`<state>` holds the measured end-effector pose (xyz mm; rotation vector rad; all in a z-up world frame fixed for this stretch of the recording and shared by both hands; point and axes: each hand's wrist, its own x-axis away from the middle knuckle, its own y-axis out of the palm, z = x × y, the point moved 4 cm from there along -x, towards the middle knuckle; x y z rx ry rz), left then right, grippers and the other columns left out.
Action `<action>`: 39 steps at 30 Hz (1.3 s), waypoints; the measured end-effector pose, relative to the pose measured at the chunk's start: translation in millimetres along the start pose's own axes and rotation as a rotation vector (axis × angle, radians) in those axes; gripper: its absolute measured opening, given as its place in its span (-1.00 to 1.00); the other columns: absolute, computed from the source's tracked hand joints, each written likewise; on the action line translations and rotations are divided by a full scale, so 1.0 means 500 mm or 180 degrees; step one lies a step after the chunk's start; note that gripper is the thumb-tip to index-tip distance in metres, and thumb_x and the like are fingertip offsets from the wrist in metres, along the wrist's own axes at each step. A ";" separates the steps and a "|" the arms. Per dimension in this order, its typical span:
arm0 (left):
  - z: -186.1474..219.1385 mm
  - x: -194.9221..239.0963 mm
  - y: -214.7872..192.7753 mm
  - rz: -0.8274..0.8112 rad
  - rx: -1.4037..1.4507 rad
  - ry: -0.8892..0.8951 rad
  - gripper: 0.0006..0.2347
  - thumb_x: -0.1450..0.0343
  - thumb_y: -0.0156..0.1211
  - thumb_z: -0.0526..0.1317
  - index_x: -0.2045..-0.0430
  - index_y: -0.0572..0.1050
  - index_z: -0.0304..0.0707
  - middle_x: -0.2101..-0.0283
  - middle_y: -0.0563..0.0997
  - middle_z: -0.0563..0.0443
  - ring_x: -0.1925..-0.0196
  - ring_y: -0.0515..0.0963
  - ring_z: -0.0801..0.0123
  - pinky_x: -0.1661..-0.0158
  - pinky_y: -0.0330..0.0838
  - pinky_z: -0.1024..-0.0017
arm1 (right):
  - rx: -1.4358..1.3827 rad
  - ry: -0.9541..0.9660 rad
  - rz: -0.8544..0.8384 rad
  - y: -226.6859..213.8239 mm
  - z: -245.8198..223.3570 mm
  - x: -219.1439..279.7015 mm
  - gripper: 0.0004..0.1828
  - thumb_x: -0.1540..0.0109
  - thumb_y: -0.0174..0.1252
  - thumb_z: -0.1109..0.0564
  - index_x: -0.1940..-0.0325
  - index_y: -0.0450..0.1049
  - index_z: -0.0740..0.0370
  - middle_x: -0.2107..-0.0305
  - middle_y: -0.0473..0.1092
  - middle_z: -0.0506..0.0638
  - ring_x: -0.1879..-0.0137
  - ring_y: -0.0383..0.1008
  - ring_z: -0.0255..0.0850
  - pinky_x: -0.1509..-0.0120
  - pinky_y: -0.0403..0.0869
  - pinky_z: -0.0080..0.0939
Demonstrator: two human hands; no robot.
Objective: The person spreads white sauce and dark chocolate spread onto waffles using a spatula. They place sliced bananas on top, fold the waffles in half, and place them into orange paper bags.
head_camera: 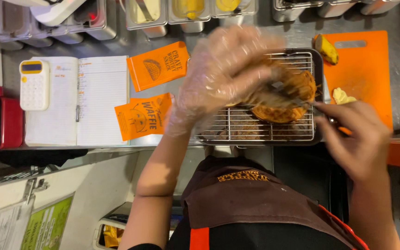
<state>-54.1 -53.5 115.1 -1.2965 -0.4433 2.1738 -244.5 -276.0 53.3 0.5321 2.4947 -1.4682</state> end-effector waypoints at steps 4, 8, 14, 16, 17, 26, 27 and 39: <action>-0.097 0.023 0.088 0.0281 -0.0231 -0.1717 -0.82 -0.52 0.11 -0.14 0.22 0.64 -0.16 0.32 0.69 -0.04 0.30 0.69 0.32 0.21 0.60 0.28 | 0.0396 0.0882 0.0748 -0.057 0.099 0.091 -0.84 -0.47 0.30 0.34 -0.14 0.55 0.44 0.15 0.46 0.20 0.06 0.51 -0.13 -0.01 0.47 -0.24; -0.091 0.061 0.267 -0.1540 -0.0615 -0.1397 -0.58 -0.45 0.19 0.14 0.23 0.63 -0.30 0.27 0.65 -0.18 0.20 0.66 0.17 0.08 0.54 0.18 | -0.0080 0.1518 0.1142 -0.076 0.164 0.168 -0.79 -0.51 0.21 0.33 -0.23 0.49 0.42 0.07 0.49 0.10 0.01 0.52 -0.28 -0.09 0.49 -0.32; -0.114 0.096 0.441 -0.2685 -0.0856 -0.2247 -0.30 -0.13 0.48 0.25 0.04 0.49 -0.32 0.07 0.51 -0.11 -0.05 0.47 0.12 -0.07 0.30 0.09 | -0.0237 0.1385 0.1241 -0.078 0.169 0.196 -0.80 -0.43 0.30 0.41 -0.15 0.54 0.50 0.11 0.45 0.12 0.11 0.53 -0.25 0.02 0.50 -0.39; -0.125 0.091 0.451 -0.2613 -0.0561 -0.2300 -0.36 -0.08 0.54 0.16 0.11 0.50 -0.28 0.13 0.56 -0.05 -0.04 0.51 0.20 -0.10 0.34 0.16 | -0.0074 0.1247 0.1228 -0.080 0.161 0.195 -0.81 -0.43 0.32 0.44 -0.13 0.55 0.53 0.10 0.44 0.14 0.11 0.54 -0.23 0.02 0.51 -0.38; -0.129 0.090 0.449 -0.2579 -0.0416 -0.2327 -0.38 -0.05 0.58 0.12 0.14 0.50 -0.26 0.15 0.58 -0.02 -0.03 0.53 0.24 -0.11 0.37 0.20 | -0.0095 0.1262 0.1259 -0.082 0.160 0.196 -0.81 -0.42 0.31 0.44 -0.12 0.55 0.54 0.09 0.44 0.13 0.09 0.55 -0.24 0.01 0.51 -0.39; -0.145 0.090 0.309 -0.1092 0.3509 -0.3324 -0.70 -0.24 0.42 -0.33 0.19 0.50 -0.13 -0.02 0.66 -0.11 -0.02 0.65 0.21 -0.13 0.54 0.19 | -0.0296 0.1390 0.1388 -0.082 0.165 0.195 -0.81 -0.42 0.32 0.42 -0.13 0.56 0.51 0.12 0.40 0.07 0.11 0.53 -0.29 -0.01 0.52 -0.40; -0.154 0.083 0.297 -0.1093 0.3659 -0.3345 -0.70 -0.25 0.41 -0.33 0.18 0.49 -0.17 -0.01 0.65 -0.17 -0.01 0.65 0.18 -0.10 0.57 0.17 | -0.0366 0.1413 0.1394 -0.081 0.166 0.192 -0.80 -0.42 0.32 0.42 -0.13 0.56 0.50 0.12 0.40 0.06 0.10 0.53 -0.30 -0.01 0.52 -0.41; -0.310 -0.007 0.398 -0.3143 -0.0336 -0.2238 -0.64 -0.33 0.33 -0.19 -0.01 0.50 -0.17 -0.04 0.61 -0.08 -0.09 0.59 0.24 -0.14 0.41 0.22 | -0.0262 0.1406 0.1303 -0.046 0.159 0.159 -0.80 -0.37 0.33 0.42 -0.08 0.55 0.47 0.12 0.42 0.05 0.08 0.51 -0.32 0.02 0.49 -0.41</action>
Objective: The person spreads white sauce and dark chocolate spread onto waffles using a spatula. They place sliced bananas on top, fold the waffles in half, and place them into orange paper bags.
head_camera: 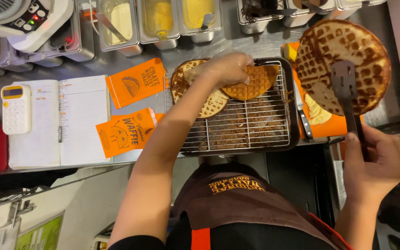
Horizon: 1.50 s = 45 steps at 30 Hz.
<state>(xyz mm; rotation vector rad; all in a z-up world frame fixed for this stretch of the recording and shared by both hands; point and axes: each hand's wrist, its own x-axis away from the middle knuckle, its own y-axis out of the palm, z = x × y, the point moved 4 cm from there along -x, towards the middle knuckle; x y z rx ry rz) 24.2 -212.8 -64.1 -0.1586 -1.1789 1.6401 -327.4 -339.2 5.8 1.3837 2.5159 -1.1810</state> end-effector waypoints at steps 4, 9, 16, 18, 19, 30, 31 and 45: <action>0.007 0.068 -0.004 0.1123 -0.0010 0.0729 -0.70 -0.45 0.30 -0.02 0.07 0.59 -0.20 -0.09 0.61 -0.16 -0.20 0.52 0.15 -0.29 0.27 0.10 | -0.0647 0.0187 -0.0245 0.020 0.010 0.019 -0.81 -0.41 0.31 0.40 -0.11 0.52 0.45 0.13 0.43 0.02 0.09 0.51 -0.35 -0.01 0.50 -0.43; -0.008 0.243 0.022 0.0941 0.3587 0.1094 -0.41 -0.47 0.26 -0.01 -0.36 0.24 -0.26 -0.27 0.38 -0.16 -0.30 0.39 0.23 -0.25 0.50 0.09 | -0.2001 0.1154 -0.1244 0.112 0.008 0.058 -0.71 -0.31 0.24 0.31 -0.12 0.52 0.37 0.19 0.47 -0.04 0.18 0.47 -0.37 0.05 0.45 -0.40; -0.128 0.413 0.034 0.2244 0.3425 0.0011 -0.48 -0.41 0.22 -0.18 -0.25 0.32 -0.49 -0.10 0.61 -0.30 -0.09 0.64 0.13 -0.10 0.61 0.20 | -0.0933 0.0840 -0.2486 0.185 -0.024 0.075 -0.66 -0.20 0.29 0.19 -0.04 0.56 0.32 0.26 0.46 0.00 0.15 0.50 -0.27 0.08 0.48 -0.30; -0.161 0.423 0.056 0.2288 0.3118 -0.0526 -0.45 -0.39 0.21 -0.16 -0.27 0.30 -0.46 -0.11 0.59 -0.30 0.01 0.69 0.11 -0.06 0.64 0.20 | -0.0524 0.0570 -0.2517 0.167 -0.032 0.060 -0.65 -0.17 0.31 0.16 -0.03 0.57 0.31 0.29 0.47 0.03 0.17 0.52 -0.20 0.11 0.47 -0.25; -0.172 0.421 0.068 0.2329 0.2603 -0.0837 -0.43 -0.41 0.21 -0.12 -0.31 0.27 -0.43 -0.17 0.55 -0.29 0.04 0.71 0.12 -0.09 0.63 0.19 | -0.0398 0.0257 -0.2727 0.167 -0.043 0.054 -0.63 -0.15 0.31 0.14 -0.03 0.58 0.29 0.30 0.47 0.03 0.18 0.52 -0.18 0.12 0.47 -0.23; -0.131 0.370 0.150 0.2567 -0.0654 -0.0509 -0.40 -0.53 0.04 0.16 -0.47 0.12 0.04 -0.56 0.00 -0.21 -0.59 0.01 -0.12 -0.49 -0.22 -0.19 | 0.0296 -0.1165 -0.2669 0.220 -0.079 -0.042 -0.69 -0.17 0.29 0.09 0.03 0.57 0.23 0.31 0.47 0.11 0.13 0.48 0.02 0.02 0.45 -0.05; -0.131 0.370 0.151 0.2590 -0.0675 -0.0515 -0.40 -0.53 0.04 0.17 -0.47 0.13 0.04 -0.55 0.01 -0.21 -0.59 0.02 -0.13 -0.49 -0.21 -0.20 | 0.0471 -0.1070 -0.2549 0.216 -0.068 -0.046 -0.70 -0.19 0.30 0.10 0.02 0.57 0.23 0.32 0.45 0.11 0.12 0.47 0.02 0.01 0.45 -0.03; -0.123 0.368 0.156 0.2499 -0.0861 -0.0681 -0.42 -0.53 0.02 0.17 -0.46 0.15 0.05 -0.54 0.01 -0.25 -0.53 0.03 -0.40 -0.42 -0.17 -0.34 | 0.0067 -0.1438 -0.2480 0.196 -0.106 0.068 -0.67 -0.13 0.32 0.15 0.02 0.58 0.17 0.34 0.45 0.04 0.12 0.44 0.01 0.02 0.43 -0.04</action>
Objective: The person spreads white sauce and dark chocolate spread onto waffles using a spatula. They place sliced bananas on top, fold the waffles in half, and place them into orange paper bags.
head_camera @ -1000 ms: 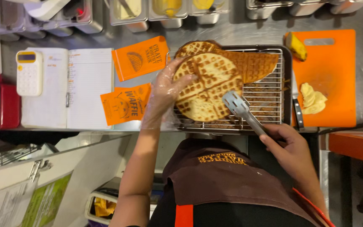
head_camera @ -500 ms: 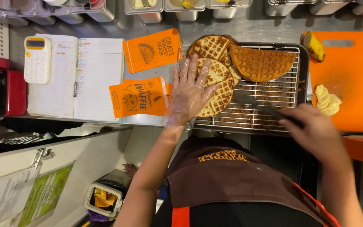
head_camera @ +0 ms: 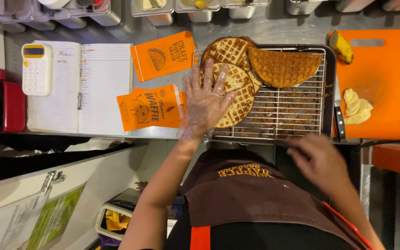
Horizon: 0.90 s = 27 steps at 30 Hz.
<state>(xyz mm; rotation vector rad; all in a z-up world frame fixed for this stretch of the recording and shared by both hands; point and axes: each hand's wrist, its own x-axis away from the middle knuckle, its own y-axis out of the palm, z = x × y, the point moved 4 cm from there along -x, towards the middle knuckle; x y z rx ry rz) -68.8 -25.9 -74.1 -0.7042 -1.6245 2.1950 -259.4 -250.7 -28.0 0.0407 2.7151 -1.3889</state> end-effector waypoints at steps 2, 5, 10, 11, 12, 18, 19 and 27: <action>0.001 0.004 0.000 -0.0029 0.0031 0.0039 -0.42 -0.55 0.01 0.16 -0.48 0.13 0.04 -0.56 -0.01 -0.26 -0.54 0.01 -0.41 -0.43 -0.16 -0.34 | 0.0339 0.0585 0.0286 -0.030 0.039 -0.005 -0.73 -0.22 0.31 0.15 -0.01 0.58 0.17 0.33 0.43 0.05 0.11 0.43 -0.01 0.03 0.41 -0.07; -0.003 -0.007 -0.015 -0.0010 0.0042 0.0007 -0.40 -0.53 0.02 0.19 -0.48 0.11 0.09 -0.54 0.03 -0.25 -0.52 0.03 -0.37 -0.41 -0.15 -0.33 | 0.0262 0.0689 0.0159 -0.046 0.061 -0.012 -0.69 -0.19 0.32 0.13 -0.02 0.59 0.18 0.35 0.43 0.06 0.15 0.43 -0.01 0.06 0.42 -0.06; -0.036 -0.069 -0.051 -0.0697 0.0375 -0.0419 -0.18 -0.36 0.17 0.30 -0.43 0.08 -0.18 -0.32 0.25 -0.44 -0.21 0.36 -0.20 -0.19 0.20 -0.12 | -0.0046 0.0572 0.0113 -0.032 0.061 -0.002 -0.64 -0.15 0.33 0.12 -0.02 0.58 0.21 0.32 0.43 0.06 0.18 0.44 -0.03 0.09 0.42 -0.11; -0.047 -0.078 -0.059 -0.0874 0.0490 -0.0625 -0.12 -0.31 0.22 0.33 -0.41 0.10 -0.24 -0.26 0.32 -0.44 -0.12 0.46 -0.10 -0.15 0.33 -0.01 | -0.0032 0.0747 0.0115 -0.029 0.067 -0.004 -0.62 -0.16 0.33 0.11 -0.06 0.59 0.21 0.33 0.42 0.06 0.24 0.43 -0.05 0.11 0.41 -0.13; -0.049 -0.093 -0.067 -0.0940 0.0742 -0.0603 -0.22 -0.29 0.26 0.25 -0.33 0.23 -0.22 -0.15 0.44 -0.34 -0.06 0.52 0.01 -0.14 0.38 0.07 | -0.0019 0.0923 0.0117 -0.027 0.073 -0.007 -0.60 -0.17 0.33 0.10 -0.10 0.59 0.20 0.33 0.41 0.07 0.30 0.41 -0.08 0.14 0.41 -0.15; -0.044 -0.119 -0.154 -0.0664 0.2517 0.0339 -0.73 -0.41 0.36 -0.07 0.14 0.65 -0.25 0.18 0.64 -0.05 0.11 0.58 0.27 0.06 0.49 0.24 | -0.0448 0.0616 0.0289 -0.088 0.047 -0.028 -0.57 -0.15 0.37 0.13 -0.10 0.57 0.23 0.33 0.43 0.02 0.29 0.45 -0.20 0.16 0.43 -0.25; -0.043 -0.121 -0.168 -0.0744 0.2531 0.0509 -0.77 -0.43 0.32 -0.07 0.18 0.67 -0.19 0.23 0.64 0.00 0.16 0.59 0.31 0.11 0.49 0.26 | -0.0417 0.0501 0.0358 -0.108 0.031 -0.034 -0.57 -0.16 0.36 0.15 -0.12 0.56 0.23 0.31 0.43 0.02 0.26 0.46 -0.19 0.15 0.43 -0.25; 0.069 -0.099 -0.253 -0.0027 0.1804 0.2239 -0.84 -0.44 0.34 -0.05 0.28 0.70 -0.06 0.38 0.63 0.12 0.26 0.54 0.35 0.16 0.38 0.29 | -0.0081 -0.0562 0.0129 -0.152 -0.118 -0.133 -0.53 -0.07 0.39 0.23 -0.07 0.56 0.29 0.30 0.43 0.09 0.22 0.43 -0.03 0.12 0.41 -0.15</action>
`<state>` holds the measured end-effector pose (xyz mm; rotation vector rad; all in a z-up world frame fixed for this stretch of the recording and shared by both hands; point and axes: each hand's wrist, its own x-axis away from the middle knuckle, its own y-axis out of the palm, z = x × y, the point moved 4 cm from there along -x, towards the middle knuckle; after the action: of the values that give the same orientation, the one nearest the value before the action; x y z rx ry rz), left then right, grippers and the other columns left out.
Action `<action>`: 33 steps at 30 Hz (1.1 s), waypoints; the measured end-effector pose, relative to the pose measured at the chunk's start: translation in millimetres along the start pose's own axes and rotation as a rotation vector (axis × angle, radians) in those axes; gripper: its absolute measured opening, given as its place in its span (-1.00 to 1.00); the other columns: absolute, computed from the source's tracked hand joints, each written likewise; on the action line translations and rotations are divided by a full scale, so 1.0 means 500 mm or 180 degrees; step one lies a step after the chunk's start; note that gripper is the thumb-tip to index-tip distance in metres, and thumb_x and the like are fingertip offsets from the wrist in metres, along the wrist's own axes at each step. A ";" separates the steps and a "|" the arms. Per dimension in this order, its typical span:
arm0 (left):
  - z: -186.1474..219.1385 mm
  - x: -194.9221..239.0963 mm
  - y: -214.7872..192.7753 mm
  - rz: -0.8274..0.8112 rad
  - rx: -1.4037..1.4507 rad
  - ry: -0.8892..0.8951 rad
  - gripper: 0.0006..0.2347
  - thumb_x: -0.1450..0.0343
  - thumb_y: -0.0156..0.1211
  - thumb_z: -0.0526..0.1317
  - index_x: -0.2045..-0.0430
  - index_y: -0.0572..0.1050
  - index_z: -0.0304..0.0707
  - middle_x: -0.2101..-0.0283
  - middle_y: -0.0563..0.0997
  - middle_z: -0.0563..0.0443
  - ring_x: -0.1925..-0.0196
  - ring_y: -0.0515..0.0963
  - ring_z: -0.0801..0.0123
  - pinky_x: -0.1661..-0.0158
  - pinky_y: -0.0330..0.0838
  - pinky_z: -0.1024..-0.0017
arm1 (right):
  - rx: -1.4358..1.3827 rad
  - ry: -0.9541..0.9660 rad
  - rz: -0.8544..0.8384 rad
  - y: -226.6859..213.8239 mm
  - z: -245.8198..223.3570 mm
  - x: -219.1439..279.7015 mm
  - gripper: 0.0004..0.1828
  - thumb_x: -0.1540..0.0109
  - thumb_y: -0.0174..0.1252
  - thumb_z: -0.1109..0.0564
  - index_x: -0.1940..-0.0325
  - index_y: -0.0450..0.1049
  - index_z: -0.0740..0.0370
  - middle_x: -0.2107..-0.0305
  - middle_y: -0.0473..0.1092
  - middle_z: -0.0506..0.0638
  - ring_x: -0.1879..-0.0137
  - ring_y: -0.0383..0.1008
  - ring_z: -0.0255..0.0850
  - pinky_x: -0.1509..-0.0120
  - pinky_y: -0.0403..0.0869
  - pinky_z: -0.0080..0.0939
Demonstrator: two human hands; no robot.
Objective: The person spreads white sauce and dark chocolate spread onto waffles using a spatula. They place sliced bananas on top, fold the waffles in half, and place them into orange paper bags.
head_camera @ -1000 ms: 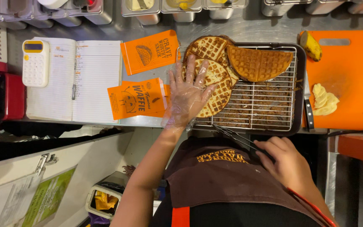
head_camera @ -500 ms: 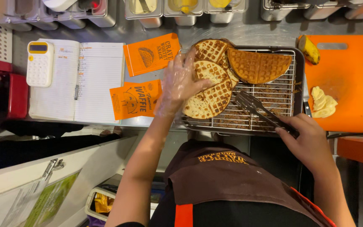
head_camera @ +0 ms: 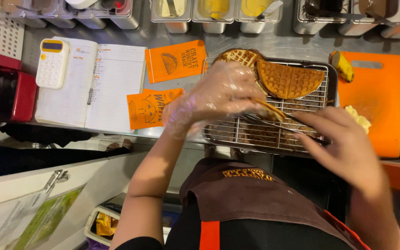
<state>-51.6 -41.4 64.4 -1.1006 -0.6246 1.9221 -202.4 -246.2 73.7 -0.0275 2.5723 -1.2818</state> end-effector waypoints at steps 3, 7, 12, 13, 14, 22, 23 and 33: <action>0.052 0.009 0.006 0.0357 -0.0159 -0.0013 -0.80 -0.43 0.36 -0.05 0.16 0.64 -0.05 0.23 0.62 0.06 0.15 0.57 0.31 0.06 0.43 0.29 | 0.0392 -0.0004 0.0038 0.032 -0.006 -0.002 -0.59 -0.07 0.39 0.28 -0.01 0.58 0.29 0.38 0.37 0.13 0.21 0.40 0.06 0.09 0.38 -0.04; 0.083 0.101 -0.029 0.1413 -0.0259 -0.0952 -0.70 -0.53 0.26 -0.04 -0.14 0.48 0.04 -0.14 0.56 0.05 -0.17 0.59 0.25 -0.25 0.47 0.30 | 0.0984 -0.0213 0.0721 0.015 0.060 0.036 -0.64 -0.20 0.34 0.29 -0.08 0.51 0.31 0.23 0.44 0.13 0.11 0.46 0.01 -0.04 0.43 -0.09; 0.056 0.212 0.013 0.1779 -0.0177 -0.2388 -0.32 -0.43 0.24 0.19 -0.42 0.25 -0.11 -0.34 0.43 -0.26 -0.35 0.49 -0.12 -0.32 0.39 0.00 | -0.0303 0.0290 0.0782 0.088 0.305 0.010 -0.73 -0.32 0.28 0.24 -0.04 0.43 0.39 0.22 0.45 0.18 0.11 0.49 -0.07 -0.05 0.48 -0.13; 0.046 0.226 0.035 0.1861 0.0418 -0.2602 -0.18 -0.37 0.21 0.27 -0.47 0.15 -0.23 -0.37 0.39 -0.36 -0.34 0.47 -0.17 -0.32 0.34 -0.05 | -0.0622 0.0352 0.0684 0.126 0.347 -0.011 -0.74 -0.34 0.27 0.23 -0.04 0.42 0.41 0.22 0.45 0.18 0.11 0.50 -0.08 -0.05 0.49 -0.14; 0.038 0.233 0.062 0.1976 0.1137 -0.2655 -0.14 -0.36 0.23 0.26 -0.47 0.08 -0.27 -0.37 0.34 -0.38 -0.32 0.47 -0.18 -0.22 0.37 -0.04 | -0.0882 0.0377 0.0577 0.159 0.382 -0.014 -0.74 -0.37 0.26 0.22 -0.03 0.40 0.43 0.21 0.45 0.19 0.11 0.50 -0.09 -0.05 0.50 -0.14; 0.049 0.281 0.124 0.3236 0.3230 -0.2067 -0.36 -0.49 0.29 -0.07 -0.41 0.20 -0.45 -0.16 0.55 -0.27 -0.25 0.55 0.15 -0.22 0.51 0.20 | -0.1608 0.0451 -0.0432 0.302 0.476 -0.012 -0.72 -0.48 0.20 0.18 0.08 0.37 0.54 0.32 0.49 0.26 0.25 0.54 -0.13 0.03 0.54 -0.12; 0.054 0.299 0.110 0.3146 0.2973 -0.2315 -0.37 -0.47 0.27 -0.07 -0.42 0.21 -0.39 -0.15 0.56 -0.23 -0.22 0.57 0.20 -0.18 0.53 0.24 | -0.1354 0.0592 -0.0752 0.297 0.483 -0.040 -0.75 -0.45 0.19 0.20 0.08 0.43 0.55 0.40 0.50 0.30 0.35 0.53 -0.08 0.10 0.52 -0.05; 0.069 0.346 0.005 0.2165 0.1361 -0.3063 -0.60 -0.47 0.19 0.02 -0.06 0.53 -0.28 0.06 0.65 -0.17 0.04 0.66 0.17 0.06 0.62 0.27 | -0.0563 0.0150 -0.0688 0.433 0.498 -0.119 -0.43 -0.30 0.35 0.10 -0.18 0.36 0.61 0.29 0.48 0.31 0.16 0.55 -0.03 -0.14 0.48 0.03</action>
<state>-131.8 101.5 -0.6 -0.0230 -0.2805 3.0015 -62.4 -301.1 -225.8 -0.3211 2.7776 -1.1302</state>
